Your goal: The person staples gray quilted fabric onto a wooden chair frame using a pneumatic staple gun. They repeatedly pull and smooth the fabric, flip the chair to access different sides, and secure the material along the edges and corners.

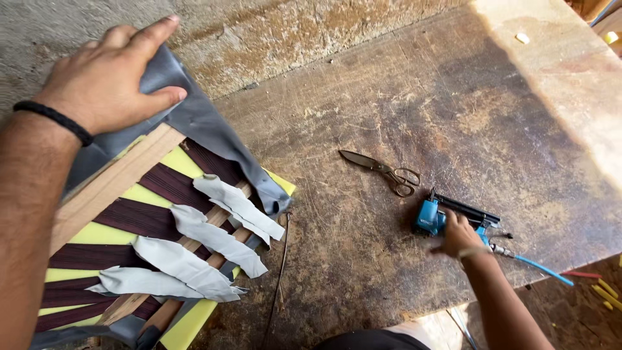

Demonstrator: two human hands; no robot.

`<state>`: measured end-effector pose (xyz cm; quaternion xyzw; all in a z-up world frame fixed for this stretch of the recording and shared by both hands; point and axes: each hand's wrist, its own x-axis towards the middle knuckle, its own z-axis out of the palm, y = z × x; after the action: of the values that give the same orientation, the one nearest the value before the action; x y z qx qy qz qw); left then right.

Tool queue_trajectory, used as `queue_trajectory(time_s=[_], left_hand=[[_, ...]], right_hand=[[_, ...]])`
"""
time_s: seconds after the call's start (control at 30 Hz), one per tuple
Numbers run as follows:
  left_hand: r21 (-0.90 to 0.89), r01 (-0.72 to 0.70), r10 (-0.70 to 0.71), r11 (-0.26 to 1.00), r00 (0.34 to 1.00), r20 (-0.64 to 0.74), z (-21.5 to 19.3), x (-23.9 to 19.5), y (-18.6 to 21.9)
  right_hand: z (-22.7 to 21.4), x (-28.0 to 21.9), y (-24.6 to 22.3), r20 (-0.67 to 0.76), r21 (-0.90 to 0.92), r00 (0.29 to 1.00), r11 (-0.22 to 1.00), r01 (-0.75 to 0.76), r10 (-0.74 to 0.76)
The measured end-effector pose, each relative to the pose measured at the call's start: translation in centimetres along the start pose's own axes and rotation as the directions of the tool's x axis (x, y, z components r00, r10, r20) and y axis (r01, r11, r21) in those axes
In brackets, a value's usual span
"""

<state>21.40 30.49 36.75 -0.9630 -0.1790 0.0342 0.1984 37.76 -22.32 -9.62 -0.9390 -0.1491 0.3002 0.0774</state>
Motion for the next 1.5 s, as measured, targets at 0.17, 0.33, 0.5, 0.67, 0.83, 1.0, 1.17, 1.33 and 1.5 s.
queue_trajectory(time_s=[0.17, 0.33, 0.5, 0.67, 0.83, 1.0, 1.17, 1.33, 1.5], left_hand=[[-0.197, -0.033, 0.034, 0.98, 0.999, 0.0, -1.0, 0.7, 0.1], [-0.202, 0.009, 0.0, 0.979, 0.999, 0.047, -0.9, 0.3, 2.1], [-0.211, 0.006, 0.005, 0.977, 0.999, 0.051, -0.9, 0.2, 3.8], [-0.204, -0.015, 0.014, 0.979, 1.0, -0.007, -2.1, -2.1, 5.0], [-0.191, -0.021, 0.016, 0.981, 0.999, -0.028, -2.7, -3.0, 6.0], [-0.215, -0.036, 0.033, 0.976, 0.999, -0.018, -2.6, -3.7, 6.1], [-0.124, -0.06, 0.059, 0.991, 0.998, -0.01, -2.8, -3.9, 6.7], [-0.353, -0.054, 0.089, 0.934, 0.992, 0.084, -4.1, -5.5, 3.2], [-0.458, 0.265, -0.214, 0.848, 0.963, 0.161, -2.7, -10.5, -1.4]], right_hand=[[1.2, 3.1, 2.0, -0.1, -0.026, 0.994, 0.999, 0.041, -0.044], [-2.5, 0.8, -8.1, 0.11, 0.327, 0.981, 0.938, 0.116, -0.159], [-9.3, -9.9, -23.5, -0.314, 0.781, 0.815, 0.355, 0.513, -0.487], [-17.0, -14.9, -33.3, -0.629, 0.625, 0.567, 0.087, 0.776, -0.532], [-17.8, -16.1, -35.6, -0.692, 0.603, 0.536, 0.02, 0.797, -0.483], [-16.7, -15.1, -35.2, -0.676, 0.619, 0.574, 0.067, 0.782, -0.462], [-15.7, -14.6, -35.0, -0.566, 0.75, 0.693, 0.069, 0.657, -0.446], [-14.9, -16.2, -34.6, -0.638, 0.673, 0.568, -0.019, 0.739, -0.52], [-14.4, -18.8, -35.8, -0.608, 0.649, 0.569, 0.066, 0.758, -0.554]])
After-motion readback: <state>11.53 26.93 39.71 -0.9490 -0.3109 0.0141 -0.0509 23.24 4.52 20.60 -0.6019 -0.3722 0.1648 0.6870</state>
